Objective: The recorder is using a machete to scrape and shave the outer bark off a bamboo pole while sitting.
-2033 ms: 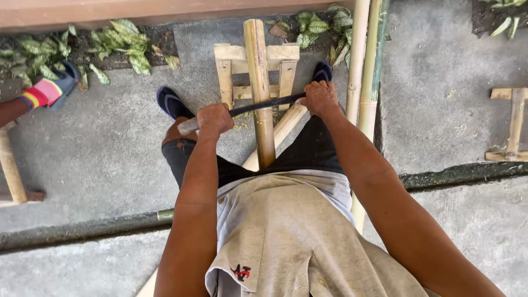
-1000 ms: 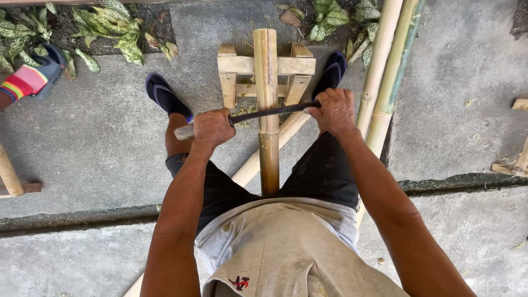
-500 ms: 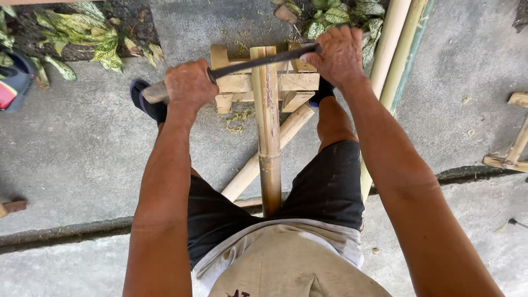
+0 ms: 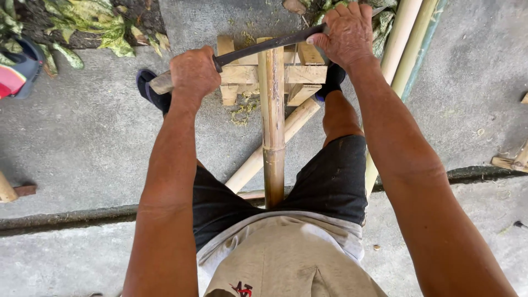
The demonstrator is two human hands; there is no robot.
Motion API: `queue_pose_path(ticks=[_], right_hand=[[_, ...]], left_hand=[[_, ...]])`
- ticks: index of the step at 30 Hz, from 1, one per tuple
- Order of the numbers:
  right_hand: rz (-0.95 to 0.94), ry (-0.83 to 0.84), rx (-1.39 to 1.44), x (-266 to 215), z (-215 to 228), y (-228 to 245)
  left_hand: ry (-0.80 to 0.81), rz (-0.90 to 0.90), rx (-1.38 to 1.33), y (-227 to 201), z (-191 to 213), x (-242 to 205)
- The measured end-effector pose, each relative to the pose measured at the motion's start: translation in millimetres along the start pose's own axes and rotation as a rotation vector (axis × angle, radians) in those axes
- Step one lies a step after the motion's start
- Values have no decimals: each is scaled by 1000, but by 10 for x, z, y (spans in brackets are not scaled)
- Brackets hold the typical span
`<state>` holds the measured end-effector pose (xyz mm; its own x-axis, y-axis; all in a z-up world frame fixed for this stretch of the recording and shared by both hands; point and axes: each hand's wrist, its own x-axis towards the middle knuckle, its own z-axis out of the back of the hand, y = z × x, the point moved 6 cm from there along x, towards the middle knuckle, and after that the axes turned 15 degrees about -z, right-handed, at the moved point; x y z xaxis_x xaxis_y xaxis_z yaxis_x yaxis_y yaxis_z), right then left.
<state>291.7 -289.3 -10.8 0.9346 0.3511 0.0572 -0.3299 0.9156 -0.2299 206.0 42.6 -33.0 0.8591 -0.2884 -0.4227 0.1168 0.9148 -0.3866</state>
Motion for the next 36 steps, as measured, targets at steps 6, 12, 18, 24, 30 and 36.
queue_pose_path(ticks=[6, 12, 18, 24, 30, 36], right_hand=[[-77, 129, 199, -69, 11, 11], [-102, 352, 95, -328, -32, 115], [-102, 332, 131, -79, -222, -7], [-75, 219, 148, 61, -111, -41], [-65, 321, 58, -65, 75, 237], [-111, 388, 201, -24, -248, 177]], left_hand=[[8, 51, 32, -23, -68, -81], [39, 40, 32, -71, -185, -273], [18, 0, 61, -80, 74, -85], [8, -1, 40, 54, 48, 81], [33, -12, 59, 242, -273, -78], [-135, 37, 6, 163, -231, -298]])
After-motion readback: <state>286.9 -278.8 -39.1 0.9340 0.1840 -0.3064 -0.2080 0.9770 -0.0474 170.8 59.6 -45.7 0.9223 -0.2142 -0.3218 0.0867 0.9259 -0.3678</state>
